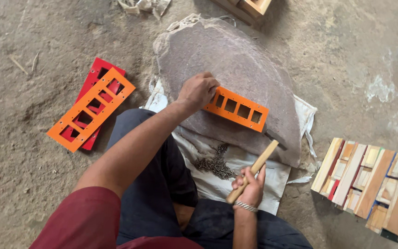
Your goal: The person sits on the floor and uses a hammer to drive nails into wooden frames placed on a cushion. They repeatedly pick up frames, position them, hammer nails, and stack completed frames.
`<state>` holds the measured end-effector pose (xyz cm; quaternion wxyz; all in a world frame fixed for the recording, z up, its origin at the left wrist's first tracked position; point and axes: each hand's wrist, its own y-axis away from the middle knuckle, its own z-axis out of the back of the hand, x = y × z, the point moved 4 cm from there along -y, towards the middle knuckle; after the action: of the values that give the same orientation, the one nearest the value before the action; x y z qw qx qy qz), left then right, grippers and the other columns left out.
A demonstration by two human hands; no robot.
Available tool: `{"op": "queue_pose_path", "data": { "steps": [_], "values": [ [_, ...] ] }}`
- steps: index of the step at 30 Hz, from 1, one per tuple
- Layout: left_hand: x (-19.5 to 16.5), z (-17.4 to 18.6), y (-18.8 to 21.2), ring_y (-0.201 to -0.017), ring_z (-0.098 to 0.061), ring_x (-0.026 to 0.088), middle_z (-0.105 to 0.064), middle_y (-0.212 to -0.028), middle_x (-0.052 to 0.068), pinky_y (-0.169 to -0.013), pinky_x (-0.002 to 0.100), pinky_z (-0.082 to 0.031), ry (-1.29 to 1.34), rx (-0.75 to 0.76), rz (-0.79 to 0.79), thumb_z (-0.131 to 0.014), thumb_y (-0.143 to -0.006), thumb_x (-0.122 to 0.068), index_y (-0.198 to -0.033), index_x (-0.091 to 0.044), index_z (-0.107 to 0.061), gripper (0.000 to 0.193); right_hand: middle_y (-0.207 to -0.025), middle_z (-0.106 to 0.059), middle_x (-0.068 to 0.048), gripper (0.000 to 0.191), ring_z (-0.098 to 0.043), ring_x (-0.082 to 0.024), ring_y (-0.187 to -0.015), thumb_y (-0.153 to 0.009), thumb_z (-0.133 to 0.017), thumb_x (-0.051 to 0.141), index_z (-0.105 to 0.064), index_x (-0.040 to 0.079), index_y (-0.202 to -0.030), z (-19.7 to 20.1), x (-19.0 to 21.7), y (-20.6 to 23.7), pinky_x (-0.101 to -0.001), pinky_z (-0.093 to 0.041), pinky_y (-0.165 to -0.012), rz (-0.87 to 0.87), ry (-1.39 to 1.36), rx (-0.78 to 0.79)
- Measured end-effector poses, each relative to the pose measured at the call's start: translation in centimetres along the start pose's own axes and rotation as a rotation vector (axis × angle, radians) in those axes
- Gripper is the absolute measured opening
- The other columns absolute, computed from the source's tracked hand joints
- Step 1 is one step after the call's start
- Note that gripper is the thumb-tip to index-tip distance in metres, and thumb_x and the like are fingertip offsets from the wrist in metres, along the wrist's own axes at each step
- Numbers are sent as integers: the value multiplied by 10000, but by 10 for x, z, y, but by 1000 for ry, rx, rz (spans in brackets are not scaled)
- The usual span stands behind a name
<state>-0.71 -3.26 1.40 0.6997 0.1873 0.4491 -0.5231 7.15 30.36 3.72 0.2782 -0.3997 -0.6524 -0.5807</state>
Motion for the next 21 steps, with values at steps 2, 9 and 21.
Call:
{"op": "queue_pose_path", "data": {
  "steps": [2,9,21],
  "values": [
    [-1,2,1,-972,-699,286,-725,-1052,65,-874,404,-558,-10,16,-13,-696,-902,-109,-975,-98,-783,114,-803,-583,-70,812,-500,-113,-500,-918,-589,51,-246,267,-1622,-3,1,15,-285,-447,-377,87,303,-175],
    [0,1,3,-958,-690,294,-719,-1017,79,-851,412,-552,-11,34,-23,-713,-901,-125,-950,-107,-795,97,-1000,-657,-180,793,-585,-166,-620,-915,-675,54,-323,121,-1622,-50,8,40,-310,-512,-477,413,775,81],
    [12,-12,3,-922,-713,254,-744,-1004,68,-853,390,-583,-25,-36,-36,-663,-967,-72,-1172,-122,-730,222,-1304,-678,-190,726,-761,-295,-969,-887,-665,182,-393,152,-1559,-119,25,25,-392,-629,-765,452,1191,135]
  ]
}}
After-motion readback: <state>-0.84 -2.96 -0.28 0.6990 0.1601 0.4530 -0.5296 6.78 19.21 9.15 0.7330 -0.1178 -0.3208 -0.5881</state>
